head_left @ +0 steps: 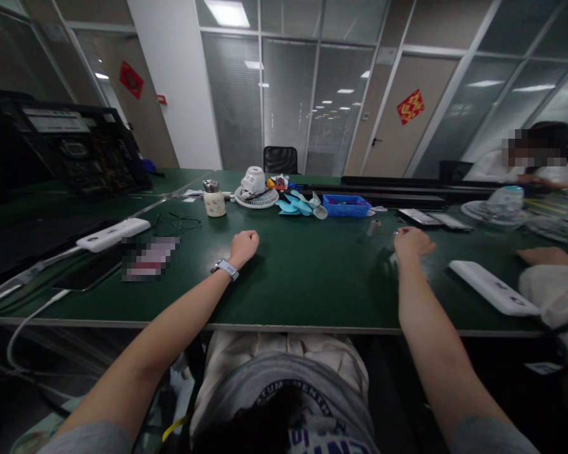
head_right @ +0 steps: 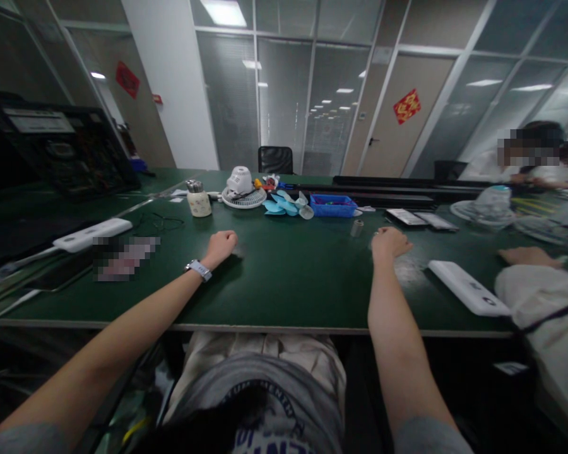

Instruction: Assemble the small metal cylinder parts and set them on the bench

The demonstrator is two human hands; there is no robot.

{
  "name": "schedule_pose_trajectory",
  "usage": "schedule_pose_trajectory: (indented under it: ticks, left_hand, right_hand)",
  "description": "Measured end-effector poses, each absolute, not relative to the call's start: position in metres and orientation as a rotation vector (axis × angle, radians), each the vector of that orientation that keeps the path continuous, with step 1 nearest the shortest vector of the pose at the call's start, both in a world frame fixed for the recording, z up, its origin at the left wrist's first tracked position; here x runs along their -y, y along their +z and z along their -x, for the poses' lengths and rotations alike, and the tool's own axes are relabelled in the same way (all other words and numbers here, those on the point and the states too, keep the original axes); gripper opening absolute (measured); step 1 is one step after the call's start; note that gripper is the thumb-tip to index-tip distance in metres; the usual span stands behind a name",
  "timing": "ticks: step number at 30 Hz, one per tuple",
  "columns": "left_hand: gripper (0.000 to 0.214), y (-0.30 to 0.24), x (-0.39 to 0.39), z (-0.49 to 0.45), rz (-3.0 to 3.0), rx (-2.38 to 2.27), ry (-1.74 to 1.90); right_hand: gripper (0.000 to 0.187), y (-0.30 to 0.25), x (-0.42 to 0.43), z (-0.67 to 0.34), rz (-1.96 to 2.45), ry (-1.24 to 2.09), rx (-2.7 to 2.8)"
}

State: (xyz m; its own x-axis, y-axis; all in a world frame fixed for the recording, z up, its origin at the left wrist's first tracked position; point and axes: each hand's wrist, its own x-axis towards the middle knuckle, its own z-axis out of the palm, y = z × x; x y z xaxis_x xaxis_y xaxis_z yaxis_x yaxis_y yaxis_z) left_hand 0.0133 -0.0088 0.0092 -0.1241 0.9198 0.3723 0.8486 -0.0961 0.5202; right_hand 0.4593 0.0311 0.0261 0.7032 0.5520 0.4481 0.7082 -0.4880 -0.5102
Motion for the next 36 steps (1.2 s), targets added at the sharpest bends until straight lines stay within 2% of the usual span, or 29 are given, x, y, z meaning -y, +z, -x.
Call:
schedule_pose_trajectory:
  ticks: [8,14,21,25,30,36]
  left_hand:
    - [0.033,0.008,0.006,-0.014,-1.989,-2.041,1.024]
    - [0.033,0.008,0.007,-0.015,-1.995,-2.035,1.016]
    - [0.032,0.007,0.006,-0.013,-1.989,-2.033,1.000]
    - [0.032,0.006,0.003,-0.012,-1.999,-2.003,1.003]
    - [0.031,0.003,0.003,-0.014,-2.004,-1.975,1.033]
    - [0.030,0.004,0.006,-0.016,-2.005,-1.973,1.033]
  right_hand:
    - [0.022,0.029,-0.027,-0.456,2.284,-0.194,0.903]
    - [0.047,0.024,-0.030,-0.444,2.068,-0.632,1.143]
    - [0.048,0.010,-0.069,-0.433,2.183,-0.652,1.385]
    - [0.040,0.006,-0.076,-0.433,2.206,-0.621,1.441]
    - [0.034,0.005,-0.077,-0.434,2.187,-0.629,1.442]
    - [0.035,0.003,-0.083,-0.436,2.174,-0.599,1.383]
